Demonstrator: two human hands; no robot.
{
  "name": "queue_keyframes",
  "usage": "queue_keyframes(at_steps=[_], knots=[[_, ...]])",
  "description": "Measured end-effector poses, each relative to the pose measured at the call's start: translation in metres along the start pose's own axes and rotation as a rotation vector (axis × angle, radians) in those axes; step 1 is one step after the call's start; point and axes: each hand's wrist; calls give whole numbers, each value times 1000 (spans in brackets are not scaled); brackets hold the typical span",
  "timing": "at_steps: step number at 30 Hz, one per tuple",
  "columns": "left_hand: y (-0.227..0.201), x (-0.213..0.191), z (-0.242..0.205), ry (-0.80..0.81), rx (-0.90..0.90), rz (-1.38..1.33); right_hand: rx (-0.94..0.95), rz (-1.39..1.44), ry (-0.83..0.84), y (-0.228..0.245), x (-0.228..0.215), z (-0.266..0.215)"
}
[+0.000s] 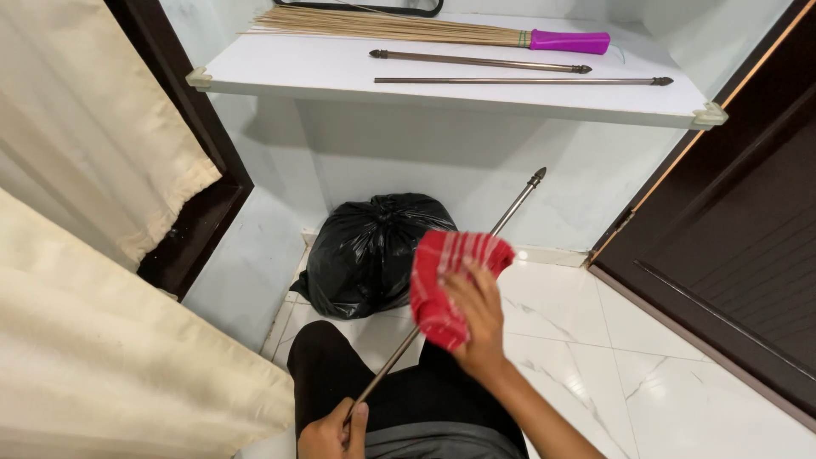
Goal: Cleaning curtain rods with a cloth and sliding curtain fabric onto the rods.
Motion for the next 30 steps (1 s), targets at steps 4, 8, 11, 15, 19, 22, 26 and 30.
queue_keyframes(at_steps=[4, 8, 11, 15, 19, 22, 26, 30], knots=[[-3, 5, -1, -159, 93, -64, -223, 140, 294, 51, 21, -58], [-6, -3, -2, -119, 230, -106, -266, 125, 323, 56, 11, -63], [-4, -7, -3, -71, 322, -131, -270, -16, 337, 23, -1, -47], [-16, -36, 9, -142, 132, 132, -22, -135, 54, -32, -37, -1], [-6, -67, 26, -240, 167, 147, 337, 211, -315, -83, -70, -26], [-1, -81, 47, -399, 394, 53, 432, 486, -815, -135, -85, -90], [-56, -111, 78, -386, 432, 21, 475, 613, -1042, -140, -139, -30], [-137, -128, 122, -390, 615, -38, 640, 743, -1018, -177, -157, 0]])
Point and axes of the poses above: each hand's wrist, its own z-axis towards the middle knuckle, its own x-axis out of the palm, y = z × x, and after that the axes turned 12 degrees about -x, right-handed
